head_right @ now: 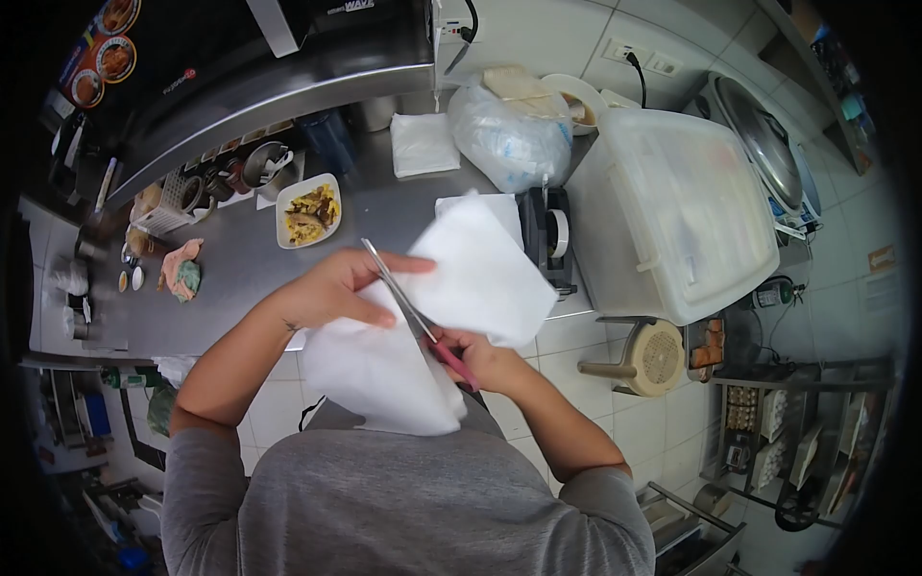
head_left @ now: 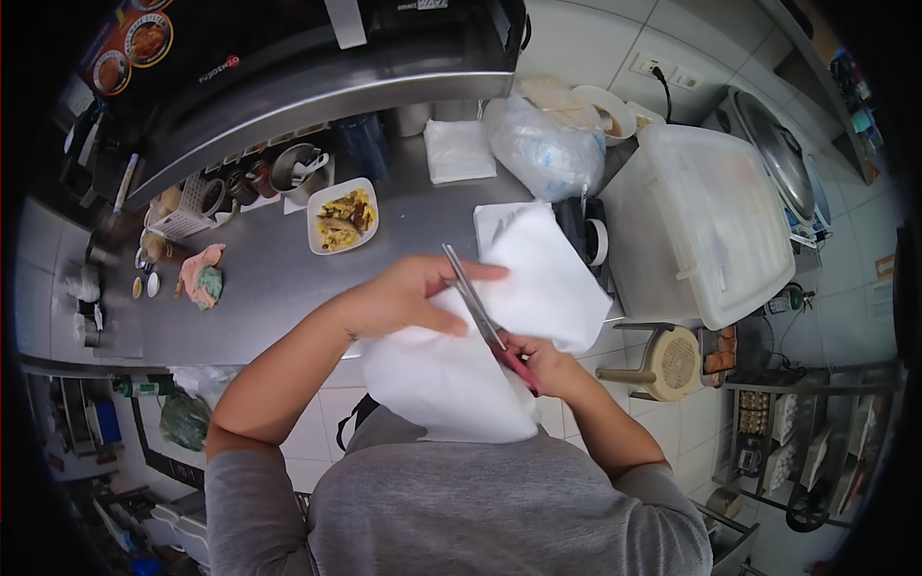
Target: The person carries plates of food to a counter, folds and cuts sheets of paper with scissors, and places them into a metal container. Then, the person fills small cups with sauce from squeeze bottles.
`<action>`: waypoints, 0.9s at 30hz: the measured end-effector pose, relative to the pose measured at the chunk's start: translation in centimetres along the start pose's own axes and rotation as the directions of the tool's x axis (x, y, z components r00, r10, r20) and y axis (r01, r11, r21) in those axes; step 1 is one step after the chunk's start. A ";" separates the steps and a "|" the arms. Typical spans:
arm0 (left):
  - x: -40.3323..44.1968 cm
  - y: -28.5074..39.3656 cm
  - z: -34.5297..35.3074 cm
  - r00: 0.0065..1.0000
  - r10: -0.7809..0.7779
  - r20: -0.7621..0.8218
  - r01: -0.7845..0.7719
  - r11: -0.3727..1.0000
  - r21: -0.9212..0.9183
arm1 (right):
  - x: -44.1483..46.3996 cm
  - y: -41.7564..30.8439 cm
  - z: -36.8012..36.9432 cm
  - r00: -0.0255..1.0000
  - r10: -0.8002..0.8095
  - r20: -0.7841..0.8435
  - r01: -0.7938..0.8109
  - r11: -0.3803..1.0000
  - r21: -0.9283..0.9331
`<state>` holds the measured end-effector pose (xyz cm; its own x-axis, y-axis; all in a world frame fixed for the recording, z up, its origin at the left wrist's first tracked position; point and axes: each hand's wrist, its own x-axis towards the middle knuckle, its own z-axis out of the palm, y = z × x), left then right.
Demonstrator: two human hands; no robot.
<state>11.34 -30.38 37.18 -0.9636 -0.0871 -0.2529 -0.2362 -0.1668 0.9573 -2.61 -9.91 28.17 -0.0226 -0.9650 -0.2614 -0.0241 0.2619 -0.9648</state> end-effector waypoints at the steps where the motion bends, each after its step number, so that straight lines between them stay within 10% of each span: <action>1: -0.1 -0.6 -0.9 0.997 0.036 -0.064 -0.035 0.999 0.025 | -0.7 -1.6 -1.2 0.999 0.014 -0.032 -0.016 0.998 -0.064; 7: -3.2 -2.0 -4.7 0.901 0.164 -0.402 -0.105 0.981 0.165 | -4.4 -9.4 -10.3 0.859 -0.091 -0.504 -0.192 0.855 -0.482; 9: -3.3 -2.6 -4.4 0.887 0.175 -0.428 -0.126 0.982 0.141 | -3.1 -11.2 -12.3 0.799 -0.339 -0.496 -0.364 0.383 -0.849; 12: -3.0 -3.2 -3.7 0.886 0.208 -0.414 -0.186 0.978 0.094 | 1.1 -13.8 -13.1 0.871 -0.334 -0.359 -0.472 -0.373 -0.799; 17: -2.3 -3.2 -2.5 0.892 0.227 -0.391 -0.246 0.969 0.000 | 8.8 -9.2 -15.5 0.961 0.000 -0.276 -0.199 -0.693 -0.693; 20: -3.0 -3.5 -2.7 0.904 0.200 -0.378 -0.242 0.968 -0.067 | 9.8 -6.3 -17.1 0.982 0.054 -0.181 -0.118 -0.573 -0.811; 23: -4.1 -3.4 -2.6 0.899 0.164 -0.407 -0.208 0.976 -0.066 | 10.3 -6.9 -18.1 0.918 0.014 -0.396 -0.365 -0.357 -0.860; 25: -4.3 -3.0 -2.4 0.892 0.160 -0.423 -0.204 0.977 -0.061 | 9.1 -9.9 -14.3 0.915 -0.394 -0.086 -0.063 0.071 -0.996; 27: -3.8 -3.3 -2.2 0.891 0.182 -0.415 -0.233 0.970 -0.074 | 8.2 -12.3 -6.0 0.771 -0.637 0.010 0.174 0.196 -0.965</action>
<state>16.02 -31.68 34.64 -0.8495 -0.5161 -0.1090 0.0048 -0.2142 0.9768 -8.46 -20.93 38.07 0.0077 -0.9108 0.4128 -0.9730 -0.1020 -0.2068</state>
